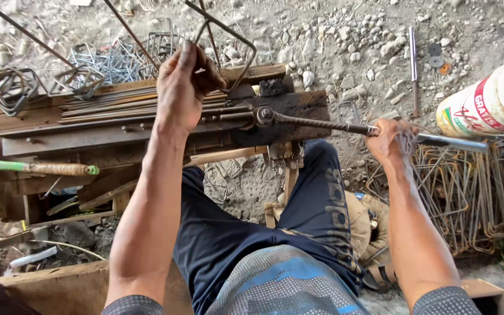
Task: The person sits on a low wooden platform and uses a manual bending machine to shape metal rods. They insert a rod into the machine, turn a crank to bend it into a U-shape, and then remove the finished piece.
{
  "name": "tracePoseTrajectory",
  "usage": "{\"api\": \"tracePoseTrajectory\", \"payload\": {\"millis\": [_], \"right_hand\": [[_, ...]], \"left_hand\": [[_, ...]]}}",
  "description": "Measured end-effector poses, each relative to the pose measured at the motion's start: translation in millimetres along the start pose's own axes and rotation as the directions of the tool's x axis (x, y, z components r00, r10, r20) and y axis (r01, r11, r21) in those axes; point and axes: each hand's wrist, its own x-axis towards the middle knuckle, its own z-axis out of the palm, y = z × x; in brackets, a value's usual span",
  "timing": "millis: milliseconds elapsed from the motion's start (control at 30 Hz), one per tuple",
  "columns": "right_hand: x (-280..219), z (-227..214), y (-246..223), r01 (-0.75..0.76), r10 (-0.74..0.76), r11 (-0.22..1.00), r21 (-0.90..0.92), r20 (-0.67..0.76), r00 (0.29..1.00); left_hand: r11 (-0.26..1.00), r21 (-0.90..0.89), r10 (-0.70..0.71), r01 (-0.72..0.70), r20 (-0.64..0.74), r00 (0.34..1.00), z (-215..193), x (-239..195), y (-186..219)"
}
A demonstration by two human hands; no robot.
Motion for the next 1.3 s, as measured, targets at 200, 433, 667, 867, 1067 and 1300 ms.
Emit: {"api": "tracePoseTrajectory", "payload": {"millis": [200,433,667,867,1067,1300], "right_hand": [[-1.7,7.1,6.9,-0.052,0.050,0.997,0.054,0.037,0.998],[-14.7,-19.1,-11.6,-0.032,0.032,0.996,0.087,0.010,0.999],[-1.8,-3.8,0.9,-0.016,0.014,0.996,0.085,0.022,1.000],[11.0,2.8,6.3,0.029,-0.029,0.995,0.091,0.001,1.000],[39.4,9.8,11.3,0.091,-0.091,0.992,0.093,-0.004,0.996],[102.5,46.3,23.6,0.154,-0.154,0.987,-0.052,-0.008,0.988]], "left_hand": [[0.931,0.359,0.021,-0.068,0.133,0.991,-9.9,-44.4,-18.1],[0.098,0.960,-0.125,-0.264,0.275,0.953,-34.8,-96.5,-123.8],[0.035,0.989,-0.229,-0.146,0.150,0.962,1.1,-92.7,-99.1],[0.090,0.975,-0.086,-0.201,0.209,0.974,-13.2,-93.4,-112.7],[0.092,0.963,0.036,-0.254,0.251,0.967,-25.0,-97.4,-124.7],[-0.088,0.944,0.105,-0.318,0.327,0.939,-31.3,-101.0,-133.7]]}}
